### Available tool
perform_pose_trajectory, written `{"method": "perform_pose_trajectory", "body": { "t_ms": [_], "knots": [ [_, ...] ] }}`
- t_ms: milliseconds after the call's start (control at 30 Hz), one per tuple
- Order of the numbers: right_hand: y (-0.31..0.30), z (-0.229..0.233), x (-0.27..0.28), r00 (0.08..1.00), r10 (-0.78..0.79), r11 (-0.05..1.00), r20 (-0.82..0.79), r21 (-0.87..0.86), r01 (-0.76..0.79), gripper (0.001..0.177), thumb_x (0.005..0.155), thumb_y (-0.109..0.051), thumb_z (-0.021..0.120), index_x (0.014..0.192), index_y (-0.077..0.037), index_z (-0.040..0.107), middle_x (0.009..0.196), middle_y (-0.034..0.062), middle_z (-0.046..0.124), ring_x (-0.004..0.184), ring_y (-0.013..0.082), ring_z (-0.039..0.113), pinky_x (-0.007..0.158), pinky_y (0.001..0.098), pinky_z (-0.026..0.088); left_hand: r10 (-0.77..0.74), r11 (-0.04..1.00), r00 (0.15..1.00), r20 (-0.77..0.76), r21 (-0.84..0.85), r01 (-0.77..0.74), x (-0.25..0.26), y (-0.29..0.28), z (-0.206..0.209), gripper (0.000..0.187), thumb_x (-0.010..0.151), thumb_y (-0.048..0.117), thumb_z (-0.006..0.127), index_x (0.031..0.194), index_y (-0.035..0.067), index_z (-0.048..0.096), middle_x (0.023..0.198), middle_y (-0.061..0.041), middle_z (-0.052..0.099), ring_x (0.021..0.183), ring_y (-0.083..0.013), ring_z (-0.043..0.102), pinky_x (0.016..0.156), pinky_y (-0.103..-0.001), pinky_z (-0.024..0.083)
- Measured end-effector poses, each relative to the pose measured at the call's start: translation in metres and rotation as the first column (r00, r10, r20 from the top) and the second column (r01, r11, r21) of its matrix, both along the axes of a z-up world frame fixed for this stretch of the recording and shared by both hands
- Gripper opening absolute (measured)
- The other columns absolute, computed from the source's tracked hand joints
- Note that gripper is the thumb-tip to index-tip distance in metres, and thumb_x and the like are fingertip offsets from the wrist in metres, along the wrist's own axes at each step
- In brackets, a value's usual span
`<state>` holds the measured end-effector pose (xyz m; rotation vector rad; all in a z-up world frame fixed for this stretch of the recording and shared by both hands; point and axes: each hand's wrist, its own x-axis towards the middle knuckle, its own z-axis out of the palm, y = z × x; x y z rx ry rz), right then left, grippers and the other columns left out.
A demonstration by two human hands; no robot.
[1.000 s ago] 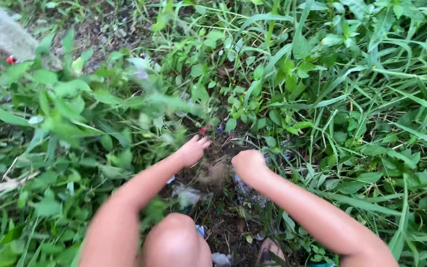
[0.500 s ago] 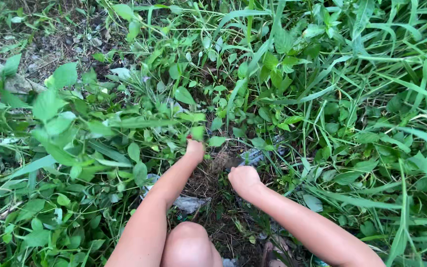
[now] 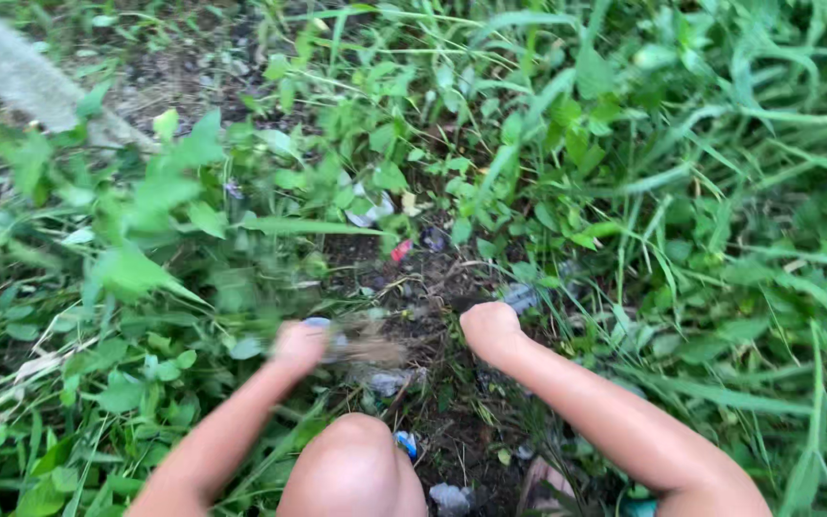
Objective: The person clears overgrown weeds and small plants from the base of a tree and along a concrete wall by hand and using a knife to cut through stems.
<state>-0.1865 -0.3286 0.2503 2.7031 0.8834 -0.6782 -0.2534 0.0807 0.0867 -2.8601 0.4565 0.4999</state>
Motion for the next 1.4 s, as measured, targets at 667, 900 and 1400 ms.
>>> {"method": "perform_pose_trajectory", "body": {
  "t_ms": [667, 900, 1400],
  "knots": [
    [0.058, 0.152, 0.024, 0.998, -0.023, 1.0, 0.051, 0.008, 0.022, 0.016, 0.085, -0.012, 0.064, 0.086, -0.01, 0.079, 0.088, 0.0138, 0.078, 0.084, 0.0293, 0.078, 0.073, 0.0406, 0.063, -0.266, 0.9, 0.959, 0.097, -0.331, 0.283, 0.014, -0.021, 0.066, 0.016, 0.079, 0.016, 0.061, 0.084, 0.003, 0.069, 0.107, -0.019, 0.062, 0.106, -0.0385, 0.059, 0.077, -0.046, 0.056],
    [0.127, 0.079, 0.012, 0.995, -0.024, 0.994, 0.095, 0.108, 0.014, 0.011, 0.082, -0.014, 0.068, 0.081, -0.014, 0.079, 0.082, 0.0107, 0.077, 0.076, 0.027, 0.078, 0.061, 0.0393, 0.062, 0.25, 0.967, 0.961, 0.122, -0.081, -0.241, 0.163, -0.064, -0.017, 0.021, 0.084, 0.014, 0.058, 0.095, 0.005, 0.073, 0.117, -0.017, 0.062, 0.109, -0.0318, 0.063, 0.081, -0.044, 0.057],
    [0.16, -0.041, 0.054, 0.992, -0.066, 0.933, 0.107, 0.358, 0.024, 0.016, 0.085, -0.013, 0.063, 0.083, -0.009, 0.078, 0.08, 0.0129, 0.075, 0.074, 0.0293, 0.076, 0.065, 0.0422, 0.062, 0.476, 0.879, 0.879, 0.016, -0.036, -0.475, 0.165, -0.041, -0.057, 0.027, 0.09, 0.02, 0.054, 0.106, 0.011, 0.074, 0.116, -0.013, 0.068, 0.107, -0.0308, 0.068, 0.083, -0.049, 0.055]
  ]
}}
